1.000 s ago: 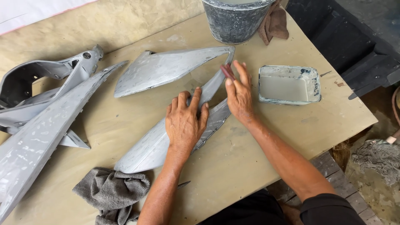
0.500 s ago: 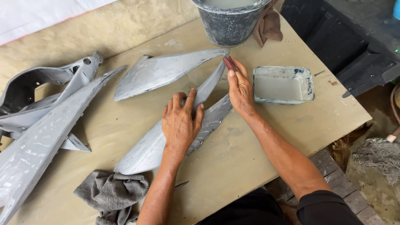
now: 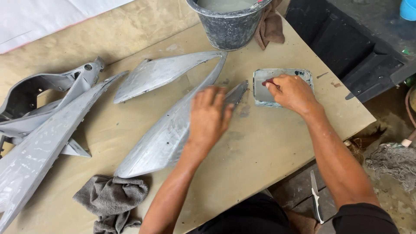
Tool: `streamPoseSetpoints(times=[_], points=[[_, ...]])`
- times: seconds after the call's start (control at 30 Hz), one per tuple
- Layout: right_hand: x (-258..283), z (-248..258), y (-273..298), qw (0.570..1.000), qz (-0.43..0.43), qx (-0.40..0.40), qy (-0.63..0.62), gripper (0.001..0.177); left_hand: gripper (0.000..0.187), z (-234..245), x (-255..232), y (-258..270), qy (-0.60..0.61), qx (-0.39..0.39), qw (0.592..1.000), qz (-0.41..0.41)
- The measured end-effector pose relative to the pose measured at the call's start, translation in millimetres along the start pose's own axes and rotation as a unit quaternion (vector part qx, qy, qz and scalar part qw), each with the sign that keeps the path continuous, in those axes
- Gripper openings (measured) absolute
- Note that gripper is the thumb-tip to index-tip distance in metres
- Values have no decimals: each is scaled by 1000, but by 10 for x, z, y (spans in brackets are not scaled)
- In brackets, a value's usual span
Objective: The person sands a gray plastic motorcycle fairing part using a sanding block. They hold the part steady with one hand while moving the block back and forth across the surface. The person occasionally dips the sanding block into a small container of water on the table to keep it wet.
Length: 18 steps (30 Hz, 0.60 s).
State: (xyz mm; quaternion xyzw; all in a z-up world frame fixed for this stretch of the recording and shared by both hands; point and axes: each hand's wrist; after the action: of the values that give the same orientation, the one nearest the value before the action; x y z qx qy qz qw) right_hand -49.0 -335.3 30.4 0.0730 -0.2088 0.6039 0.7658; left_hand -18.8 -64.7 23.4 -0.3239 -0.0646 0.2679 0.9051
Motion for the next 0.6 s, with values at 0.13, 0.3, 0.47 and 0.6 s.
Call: streamPoseSetpoints(times=[0.13,0.3,0.47,0.6], points=[[-282,-175,-214,992,-39,94,73,35,40,-639,-334,-286,33,-15,997,-62],[-358,-201,-405,967,-77,201,140,21,65,-1405,-516,-420,8,151,986,-64],[-324,-145,-379,972,-70,180,132,23,70,-1498,-527,-564,-28,222,974,-38],[-350,-154,-323,973,-70,176,132,27,57,-1500,-509,-614,-35,247,968,-36]])
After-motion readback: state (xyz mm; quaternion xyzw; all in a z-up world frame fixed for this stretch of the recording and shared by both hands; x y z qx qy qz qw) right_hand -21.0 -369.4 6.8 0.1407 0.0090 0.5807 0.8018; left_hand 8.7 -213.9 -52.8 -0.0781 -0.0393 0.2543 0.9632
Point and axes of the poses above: each hand's wrist, its own y-axis away from the middle knuckle, its own z-axis out of the back of the hand, x = y × z, and after that the axes turned 12 degrees about -z, right-handed
